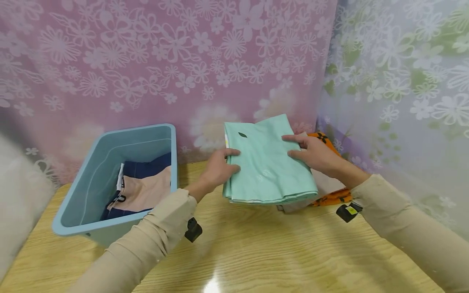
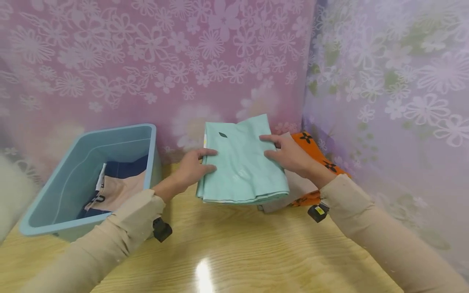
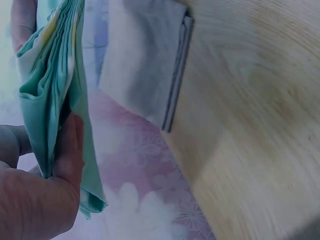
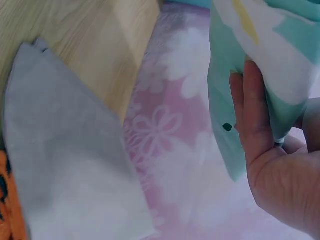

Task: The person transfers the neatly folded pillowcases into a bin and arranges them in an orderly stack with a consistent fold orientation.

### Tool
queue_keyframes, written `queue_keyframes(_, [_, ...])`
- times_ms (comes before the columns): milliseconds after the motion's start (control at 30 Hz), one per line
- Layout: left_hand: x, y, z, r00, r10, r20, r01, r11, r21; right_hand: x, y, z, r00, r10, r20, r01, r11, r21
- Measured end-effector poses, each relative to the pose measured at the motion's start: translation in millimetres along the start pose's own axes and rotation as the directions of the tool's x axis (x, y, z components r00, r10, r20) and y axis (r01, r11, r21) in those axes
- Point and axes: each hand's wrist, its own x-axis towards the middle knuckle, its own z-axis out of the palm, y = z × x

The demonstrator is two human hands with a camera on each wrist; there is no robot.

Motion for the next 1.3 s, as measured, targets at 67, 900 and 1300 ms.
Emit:
queue_keyframes(67, [-3.2,6.8,-5.2,1.000,-0.018,0.001,0.018,1.000,0.022,-1.0,-7.2,-1.3,1.000,0.002,-0.003,-0.002,1.000,0.000])
queue_keyframes(900, [-39.9,28.6,-102.2,0.994,-0.109,0.020,0.106,0.988,0.112,26.3,-81.0,33.6,0.998,-0.056,0.029,0.041,0.924,0.381])
queue_keyframes(1300, [-57.1,20.3,-153.3,0.984,-0.176,-0.012,0.175,0.961,0.214,54.7,-118.0,74.8,0.987,-0.156,0.028,0.124,0.873,0.472])
